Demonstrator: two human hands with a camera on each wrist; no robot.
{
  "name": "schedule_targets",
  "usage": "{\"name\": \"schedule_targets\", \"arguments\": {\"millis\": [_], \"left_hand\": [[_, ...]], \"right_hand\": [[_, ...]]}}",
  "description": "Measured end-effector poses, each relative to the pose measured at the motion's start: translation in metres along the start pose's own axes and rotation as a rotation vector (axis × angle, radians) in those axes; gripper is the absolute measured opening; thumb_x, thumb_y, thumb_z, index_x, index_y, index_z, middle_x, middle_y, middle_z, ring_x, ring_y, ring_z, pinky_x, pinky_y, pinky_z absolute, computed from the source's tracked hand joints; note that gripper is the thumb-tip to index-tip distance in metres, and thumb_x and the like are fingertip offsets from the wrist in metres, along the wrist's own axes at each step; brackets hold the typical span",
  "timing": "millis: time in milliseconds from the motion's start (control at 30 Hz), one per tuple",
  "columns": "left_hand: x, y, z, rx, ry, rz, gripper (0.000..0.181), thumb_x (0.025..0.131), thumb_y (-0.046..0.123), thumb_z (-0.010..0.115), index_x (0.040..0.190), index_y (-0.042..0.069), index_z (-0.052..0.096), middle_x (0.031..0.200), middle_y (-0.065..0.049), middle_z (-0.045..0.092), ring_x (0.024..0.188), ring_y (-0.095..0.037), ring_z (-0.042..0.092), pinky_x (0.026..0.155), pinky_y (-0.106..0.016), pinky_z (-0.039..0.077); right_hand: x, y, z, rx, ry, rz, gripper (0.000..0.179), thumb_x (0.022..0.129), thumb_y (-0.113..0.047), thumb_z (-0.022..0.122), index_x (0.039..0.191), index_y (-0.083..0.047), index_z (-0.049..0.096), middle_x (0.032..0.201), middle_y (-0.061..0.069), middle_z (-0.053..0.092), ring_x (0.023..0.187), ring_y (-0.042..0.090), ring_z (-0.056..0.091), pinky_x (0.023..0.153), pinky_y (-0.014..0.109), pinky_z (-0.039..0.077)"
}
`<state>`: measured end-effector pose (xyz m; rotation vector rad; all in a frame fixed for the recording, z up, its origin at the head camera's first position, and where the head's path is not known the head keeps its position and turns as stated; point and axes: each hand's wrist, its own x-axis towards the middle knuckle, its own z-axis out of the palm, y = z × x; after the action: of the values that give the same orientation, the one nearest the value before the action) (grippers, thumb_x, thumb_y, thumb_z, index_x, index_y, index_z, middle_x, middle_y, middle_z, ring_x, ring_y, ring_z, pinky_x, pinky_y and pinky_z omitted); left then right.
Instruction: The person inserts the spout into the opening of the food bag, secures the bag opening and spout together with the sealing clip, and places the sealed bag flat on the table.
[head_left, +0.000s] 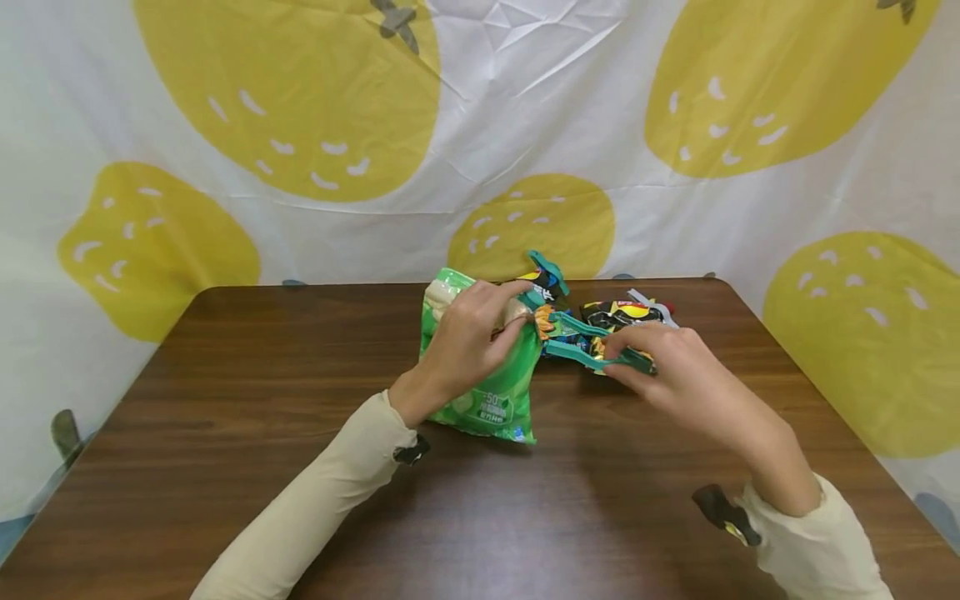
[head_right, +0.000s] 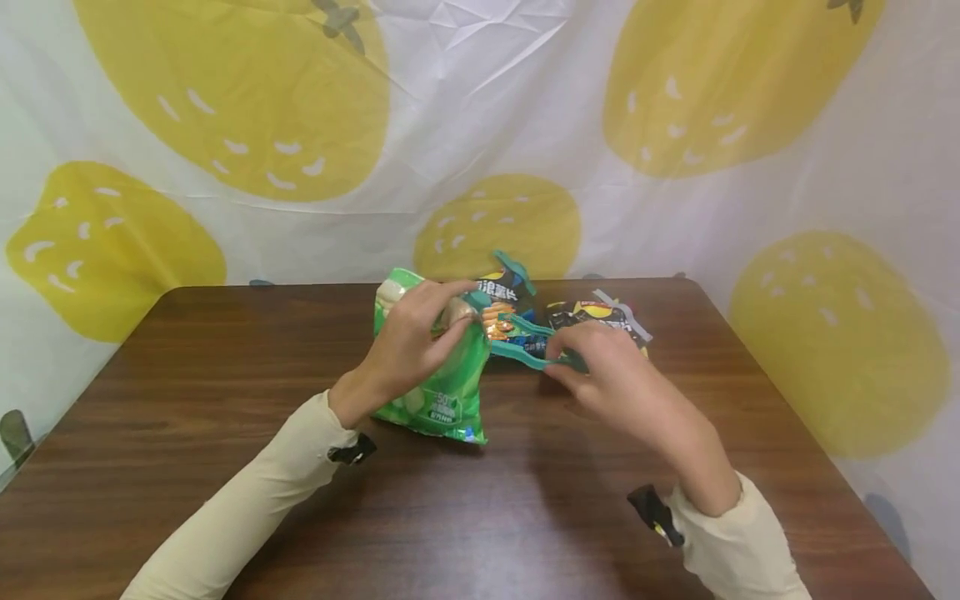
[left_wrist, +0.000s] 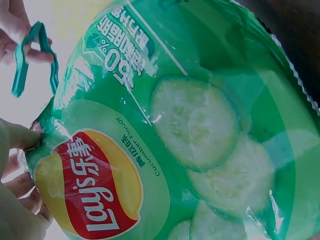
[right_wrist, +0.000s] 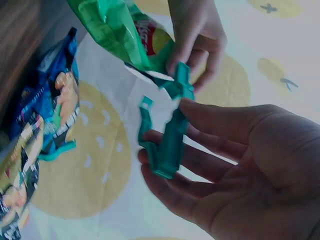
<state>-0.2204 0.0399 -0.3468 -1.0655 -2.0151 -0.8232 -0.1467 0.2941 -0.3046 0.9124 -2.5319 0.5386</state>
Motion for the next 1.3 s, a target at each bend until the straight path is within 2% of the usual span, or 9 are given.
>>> {"name": "schedule_targets", "arguments": {"millis": [167,300,467,667,833,933,1033,1200,1300], "left_hand": [[-0.002,0.008,0.003,-0.042,-0.027,0.029,0.040,0.091,0.003,0.064,0.131,0.003,0.060,0.089,-0.004,0.063,0.091,-0.017,0.057,0.080,-0.029,0.045],[-0.004,0.016,0.007,-0.066,-0.060,0.065,0.043,0.088,0.000,0.061,0.131,0.001,0.058,0.093,-0.004,0.063,0.090,-0.017,0.055,0.077,-0.026,0.043],[-0.006,0.023,0.012,-0.096,-0.120,0.106,0.042,0.088,0.000,0.062,0.130,0.001,0.059,0.114,-0.007,0.068,0.093,-0.016,0.055,0.076,-0.023,0.044],[-0.009,0.025,0.013,-0.124,-0.131,0.103,0.046,0.086,-0.003,0.060,0.132,0.002,0.058,0.113,-0.006,0.068,0.085,-0.014,0.050,0.068,-0.020,0.039],[-0.008,0.025,0.012,-0.141,-0.104,0.090,0.046,0.085,-0.003,0.062,0.130,0.001,0.058,0.117,-0.007,0.067,0.090,-0.015,0.053,0.068,-0.019,0.040],[-0.007,0.023,0.010,-0.139,-0.105,0.099,0.045,0.085,-0.002,0.063,0.130,0.001,0.058,0.120,-0.008,0.067,0.091,-0.015,0.054,0.069,-0.020,0.041],[-0.008,0.021,0.010,-0.128,-0.113,0.111,0.046,0.084,-0.003,0.062,0.130,0.001,0.058,0.120,-0.007,0.067,0.087,-0.015,0.053,0.068,-0.020,0.040],[-0.012,0.016,0.010,-0.106,-0.115,0.109,0.046,0.085,-0.006,0.060,0.130,0.002,0.057,0.125,-0.011,0.060,0.088,-0.014,0.054,0.066,-0.016,0.042],[-0.016,0.012,0.012,-0.077,-0.112,0.098,0.045,0.086,-0.007,0.060,0.130,0.002,0.055,0.126,-0.013,0.054,0.083,-0.013,0.054,0.064,-0.016,0.043]], "right_hand": [[0.005,-0.002,0.014,0.062,0.076,-0.032,0.018,0.081,0.000,0.080,0.092,-0.009,0.069,0.092,-0.001,0.069,0.089,0.016,0.064,0.076,0.036,0.050],[0.007,-0.003,0.023,0.114,0.120,-0.107,0.021,0.080,0.002,0.080,0.094,-0.009,0.069,0.097,-0.001,0.069,0.094,0.015,0.063,0.083,0.031,0.050],[0.007,-0.004,0.029,0.145,0.112,-0.153,0.022,0.079,0.005,0.080,0.092,-0.010,0.071,0.109,0.003,0.068,0.100,0.019,0.064,0.084,0.033,0.053],[0.007,-0.008,0.037,0.148,0.117,-0.140,0.019,0.080,0.004,0.080,0.089,-0.010,0.069,0.124,0.014,0.060,0.104,0.025,0.066,0.078,0.038,0.056],[0.009,-0.009,0.042,0.198,0.148,-0.068,0.036,0.081,0.000,0.080,0.106,-0.004,0.055,0.122,0.011,0.060,0.106,0.024,0.066,0.082,0.037,0.057],[0.010,-0.009,0.042,0.240,0.136,-0.016,0.052,0.084,-0.003,0.079,0.123,-0.004,0.047,0.125,0.011,0.063,0.105,0.025,0.068,0.083,0.038,0.057],[0.012,-0.006,0.045,0.241,0.106,-0.020,0.059,0.087,-0.007,0.077,0.137,-0.007,0.047,0.121,0.008,0.067,0.099,0.021,0.069,0.081,0.038,0.057],[0.016,0.002,0.061,0.243,0.124,-0.081,0.054,0.088,-0.005,0.075,0.137,-0.002,0.055,0.119,0.008,0.068,0.099,0.018,0.067,0.081,0.039,0.055],[0.019,0.007,0.073,0.258,0.165,-0.111,0.049,0.087,-0.001,0.075,0.132,0.002,0.058,0.123,0.013,0.066,0.104,0.023,0.066,0.083,0.042,0.055]]}}
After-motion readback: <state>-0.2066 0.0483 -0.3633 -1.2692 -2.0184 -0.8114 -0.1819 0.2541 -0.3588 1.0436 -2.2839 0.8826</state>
